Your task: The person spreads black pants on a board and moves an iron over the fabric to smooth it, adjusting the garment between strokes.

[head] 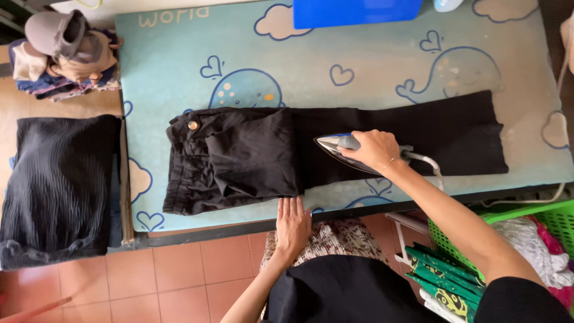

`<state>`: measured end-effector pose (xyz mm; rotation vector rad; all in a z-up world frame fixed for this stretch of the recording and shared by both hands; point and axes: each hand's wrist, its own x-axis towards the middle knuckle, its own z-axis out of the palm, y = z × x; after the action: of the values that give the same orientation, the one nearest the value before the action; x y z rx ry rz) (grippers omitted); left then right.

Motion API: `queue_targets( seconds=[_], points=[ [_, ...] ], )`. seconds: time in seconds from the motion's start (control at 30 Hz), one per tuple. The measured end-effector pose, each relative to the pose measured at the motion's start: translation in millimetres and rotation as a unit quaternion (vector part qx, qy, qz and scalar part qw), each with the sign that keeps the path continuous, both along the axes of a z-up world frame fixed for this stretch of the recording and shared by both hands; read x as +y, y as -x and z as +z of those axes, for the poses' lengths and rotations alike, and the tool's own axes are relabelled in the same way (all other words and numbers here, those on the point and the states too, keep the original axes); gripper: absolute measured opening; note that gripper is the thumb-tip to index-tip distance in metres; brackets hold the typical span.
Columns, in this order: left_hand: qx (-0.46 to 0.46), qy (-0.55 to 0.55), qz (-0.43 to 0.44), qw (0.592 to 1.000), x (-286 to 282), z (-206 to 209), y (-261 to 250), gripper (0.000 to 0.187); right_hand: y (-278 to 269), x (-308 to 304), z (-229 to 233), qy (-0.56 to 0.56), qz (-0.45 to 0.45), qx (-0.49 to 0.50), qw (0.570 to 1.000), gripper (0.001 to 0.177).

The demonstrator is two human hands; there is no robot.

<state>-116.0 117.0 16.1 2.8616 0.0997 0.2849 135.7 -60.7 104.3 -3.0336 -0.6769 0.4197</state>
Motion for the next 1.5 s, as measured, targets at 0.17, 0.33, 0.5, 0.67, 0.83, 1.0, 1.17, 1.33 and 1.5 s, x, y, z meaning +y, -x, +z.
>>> queue_targets(
  seconds=[0.17, 0.33, 0.5, 0.67, 0.83, 1.0, 1.17, 1.33, 1.5],
  points=[
    [0.039, 0.013, 0.013, 0.999, 0, -2, 0, 0.047, 50, 25, 26, -0.012, 0.102, 0.032, 0.994, 0.053],
    [0.126, 0.018, 0.043, 0.991, -5, 0, -10, 0.052, 38, 20, 17, -0.054, 0.133, 0.031, 0.989, 0.052],
    [0.237, -0.002, 0.109, 0.966, -14, -44, -35, 0.045, -40, 27, 1, -0.017, -0.077, 0.058, 0.995, 0.069],
    [0.369, 0.082, 0.115, 0.919, 1, -1, -70, 0.045, -31, 48, 14, -0.006, -0.036, 0.080, 0.996, 0.062],
    [0.236, 0.131, 0.148, 0.952, 33, 67, -122, 0.038, -3, 44, 20, 0.009, 0.053, 0.077, 0.996, 0.057],
    [-0.051, 0.119, 0.063, 0.990, 74, 80, -203, 0.019, -50, 68, 0, -0.060, -0.038, 0.058, 0.996, 0.059],
    [0.076, 0.105, 0.024, 0.991, 117, 29, -236, 0.034, -47, 89, 14, -0.067, -0.087, 0.077, 0.991, 0.069],
    [0.054, 0.188, -0.016, 0.981, 144, 78, -193, 0.036, 13, 88, 37, -0.035, -0.085, 0.114, 0.989, 0.058],
    [0.058, 0.146, 0.021, 0.987, 170, 120, -97, 0.080, 23, 109, 28, -0.086, -0.087, 0.112, 0.986, 0.066]
  ],
)
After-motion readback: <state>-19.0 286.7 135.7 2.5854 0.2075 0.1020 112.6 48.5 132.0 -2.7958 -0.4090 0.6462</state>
